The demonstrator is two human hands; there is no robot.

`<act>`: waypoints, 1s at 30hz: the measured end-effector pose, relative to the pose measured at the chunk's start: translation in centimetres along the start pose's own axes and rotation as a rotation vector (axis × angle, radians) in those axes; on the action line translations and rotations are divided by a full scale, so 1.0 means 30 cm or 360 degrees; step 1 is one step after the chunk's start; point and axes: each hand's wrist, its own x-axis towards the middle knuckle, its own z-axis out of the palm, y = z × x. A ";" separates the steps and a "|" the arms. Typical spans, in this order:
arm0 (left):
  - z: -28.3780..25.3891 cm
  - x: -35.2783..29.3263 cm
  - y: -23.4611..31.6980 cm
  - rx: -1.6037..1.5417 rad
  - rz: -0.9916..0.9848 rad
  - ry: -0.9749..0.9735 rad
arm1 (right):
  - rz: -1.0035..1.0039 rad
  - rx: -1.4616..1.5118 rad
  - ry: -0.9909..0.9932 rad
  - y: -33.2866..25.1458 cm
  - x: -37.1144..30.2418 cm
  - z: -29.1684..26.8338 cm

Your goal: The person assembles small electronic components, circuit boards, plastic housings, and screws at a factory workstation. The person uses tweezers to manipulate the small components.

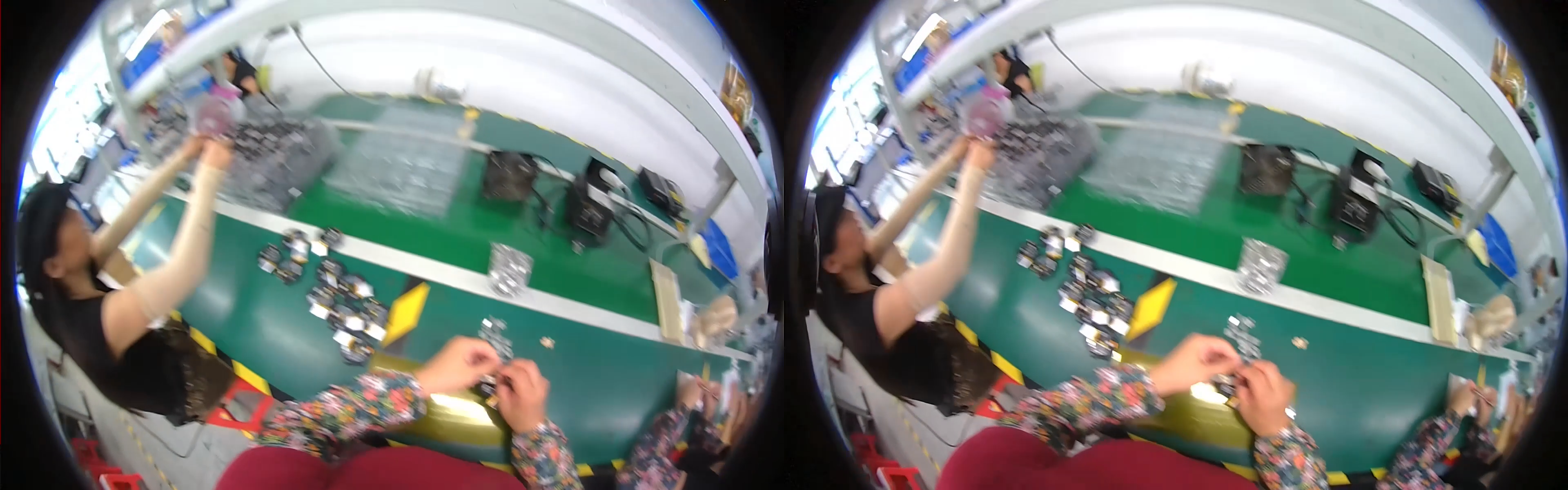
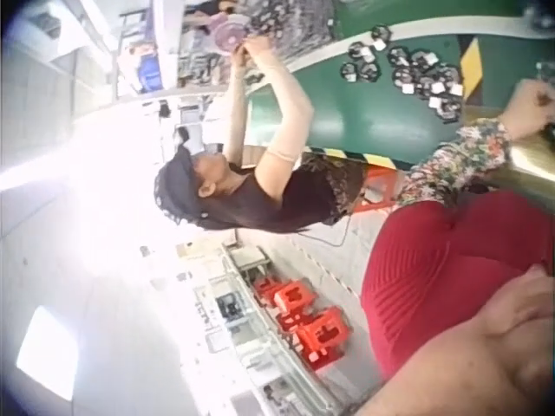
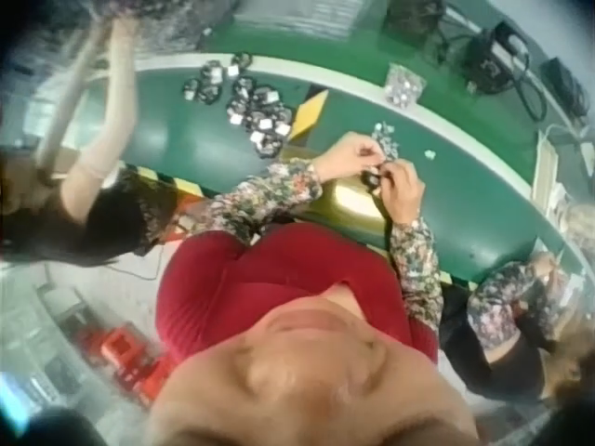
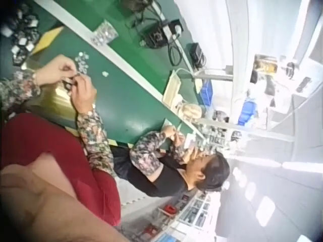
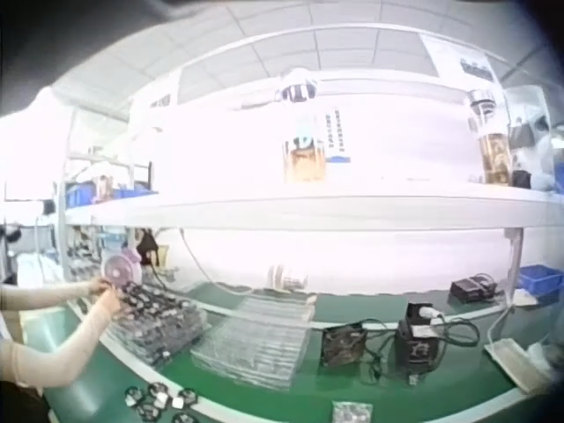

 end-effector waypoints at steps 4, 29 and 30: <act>0.045 -0.004 0.030 0.0158 0.0154 -0.0085 | 0.0113 -0.0012 0.0073 0.023 -0.009 -0.013; 0.040 0.001 -0.006 -0.0013 -0.0023 0.0039 | 0.0707 0.0883 0.0375 0.048 0.014 -0.092; 0.039 0.002 0.004 0.0026 -0.0126 -0.0020 | 0.0711 0.0876 0.0385 0.050 0.009 -0.093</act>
